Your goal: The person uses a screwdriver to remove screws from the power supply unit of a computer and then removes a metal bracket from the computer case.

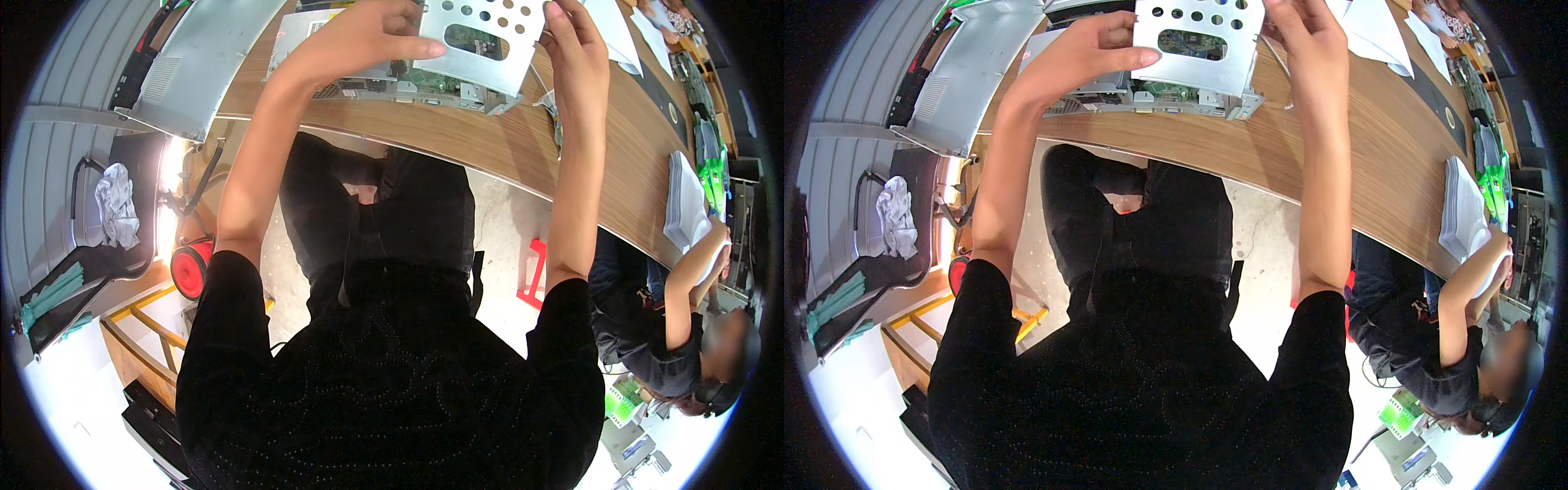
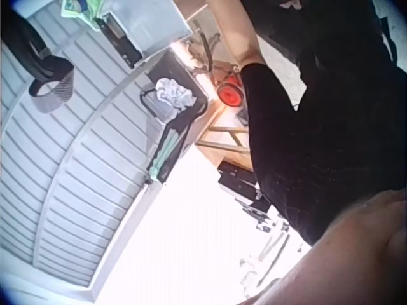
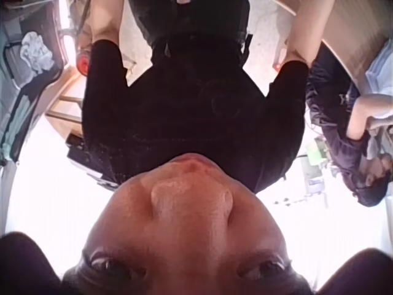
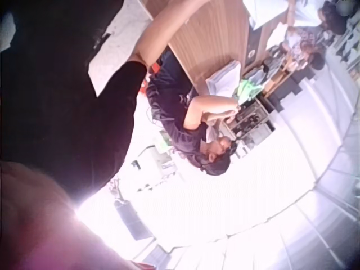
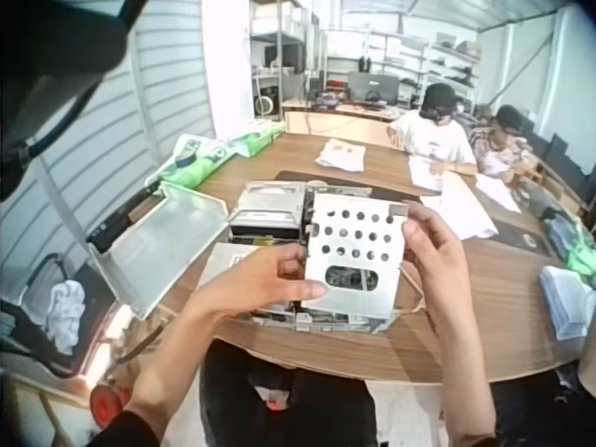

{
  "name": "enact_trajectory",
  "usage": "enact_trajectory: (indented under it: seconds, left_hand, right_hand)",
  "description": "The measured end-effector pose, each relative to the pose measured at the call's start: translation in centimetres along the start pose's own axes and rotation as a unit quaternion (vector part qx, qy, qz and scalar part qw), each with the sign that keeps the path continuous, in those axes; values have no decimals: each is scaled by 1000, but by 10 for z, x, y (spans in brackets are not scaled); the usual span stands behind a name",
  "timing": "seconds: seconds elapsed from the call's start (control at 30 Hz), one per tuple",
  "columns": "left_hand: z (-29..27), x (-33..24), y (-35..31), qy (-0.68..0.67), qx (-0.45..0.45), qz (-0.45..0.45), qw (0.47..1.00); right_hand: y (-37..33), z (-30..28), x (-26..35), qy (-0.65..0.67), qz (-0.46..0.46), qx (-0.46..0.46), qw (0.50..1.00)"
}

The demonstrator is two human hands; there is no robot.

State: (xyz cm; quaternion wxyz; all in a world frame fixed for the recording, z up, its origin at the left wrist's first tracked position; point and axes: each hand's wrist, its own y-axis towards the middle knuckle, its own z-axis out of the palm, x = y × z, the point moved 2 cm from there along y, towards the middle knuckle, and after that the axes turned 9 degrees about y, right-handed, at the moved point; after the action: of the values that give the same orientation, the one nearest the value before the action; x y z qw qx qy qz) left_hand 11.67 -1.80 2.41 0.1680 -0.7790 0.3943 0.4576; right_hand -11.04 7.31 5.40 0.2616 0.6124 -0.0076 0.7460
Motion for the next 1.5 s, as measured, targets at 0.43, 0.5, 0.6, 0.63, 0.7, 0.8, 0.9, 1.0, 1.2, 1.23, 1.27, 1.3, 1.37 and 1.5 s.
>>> enact_trajectory:
  seconds: [0.43, 0.5, 0.6, 0.63, 0.7, 0.8, 0.9, 1.0, 1.2, 1.23, 1.27, 1.3, 1.37, 1.5]
  left_hand:
    - [-2, -16, -4, 90, 27, 23, 995]
    - [2, -16, -2, 37, 100, -1, 994]
    - [3, 4, -6, 182, -7, -2, 983]
    - [3, 4, -6, 179, -10, 6, 984]
    - [4, 3, -5, 176, -11, 15, 984]
    - [2, 3, -7, 163, -12, 6, 987]
    - [-2, 2, -6, 147, 23, 2, 989]
    - [1, 8, -6, 159, 13, 12, 987]
    - [1, -1, -17, 123, -12, 54, 991]
    - [0, -1, -17, 88, -45, 95, 991]
    - [-1, 0, -17, 111, -44, 68, 991]
    - [-2, 1, -17, 115, -44, 70, 990]
    - [-6, 8, -19, 165, -42, 61, 984]
    - [-16, 0, -14, 198, -55, 81, 975]
  right_hand:
    - [-3, -3, -9, -155, -30, 48, 986]
    - [-3, -11, -13, -151, -32, 56, 986]
    - [-5, -4, -27, -103, -51, 68, 991]
    - [-7, -3, -27, -77, -66, 58, 993]
    - [-9, -2, -17, -91, -45, 61, 993]
    - [-11, -3, -16, -84, -20, 65, 994]
    - [-14, -1, -15, -56, -20, 72, 996]
    - [-13, -3, -21, -36, -28, 77, 996]
    - [-25, -23, -6, 30, -226, -32, 973]
    - [-26, -35, 3, 20, -272, -64, 960]
    - [-26, -44, 11, 44, -292, -97, 950]
    - [-28, -55, 18, 68, -311, -132, 939]
    - [-30, -84, 14, 127, -274, -189, 934]
    - [-62, -118, 1, 336, -133, -121, 925]
